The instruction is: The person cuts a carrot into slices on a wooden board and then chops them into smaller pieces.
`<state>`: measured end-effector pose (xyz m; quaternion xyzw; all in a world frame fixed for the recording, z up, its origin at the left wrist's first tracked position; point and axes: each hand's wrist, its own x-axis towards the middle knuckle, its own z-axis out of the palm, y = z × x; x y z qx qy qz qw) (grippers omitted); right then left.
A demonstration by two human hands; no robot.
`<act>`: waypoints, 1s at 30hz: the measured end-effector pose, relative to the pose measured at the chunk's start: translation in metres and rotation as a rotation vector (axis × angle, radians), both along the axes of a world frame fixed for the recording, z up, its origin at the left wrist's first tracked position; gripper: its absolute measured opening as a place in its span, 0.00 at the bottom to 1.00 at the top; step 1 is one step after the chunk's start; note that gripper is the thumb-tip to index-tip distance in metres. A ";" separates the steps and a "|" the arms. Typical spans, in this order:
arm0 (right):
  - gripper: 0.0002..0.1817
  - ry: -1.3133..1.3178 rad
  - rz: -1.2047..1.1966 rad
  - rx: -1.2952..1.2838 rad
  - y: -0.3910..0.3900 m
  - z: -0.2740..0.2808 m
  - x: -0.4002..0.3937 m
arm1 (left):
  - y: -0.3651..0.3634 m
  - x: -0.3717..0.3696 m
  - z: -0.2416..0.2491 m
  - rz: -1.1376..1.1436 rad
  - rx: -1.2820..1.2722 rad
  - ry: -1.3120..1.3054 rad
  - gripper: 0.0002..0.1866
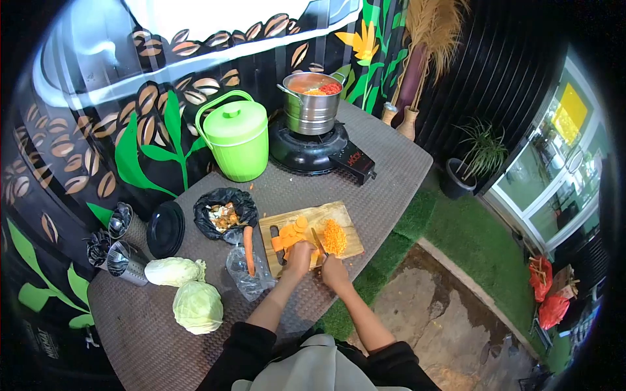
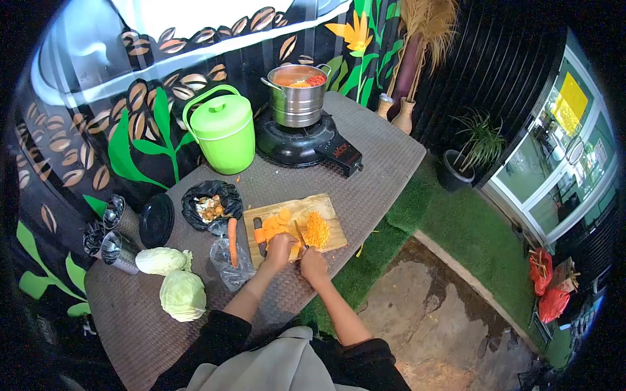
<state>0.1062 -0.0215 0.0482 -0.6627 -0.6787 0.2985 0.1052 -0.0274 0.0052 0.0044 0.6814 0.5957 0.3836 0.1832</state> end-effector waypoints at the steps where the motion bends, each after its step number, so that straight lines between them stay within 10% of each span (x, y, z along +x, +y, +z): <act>1: 0.25 -0.017 0.030 -0.070 0.008 0.001 0.003 | -0.001 0.000 0.000 0.002 0.047 0.024 0.06; 30: 0.26 -0.031 -0.026 -0.049 -0.010 -0.003 -0.013 | 0.004 -0.004 0.003 0.028 -0.116 -0.159 0.11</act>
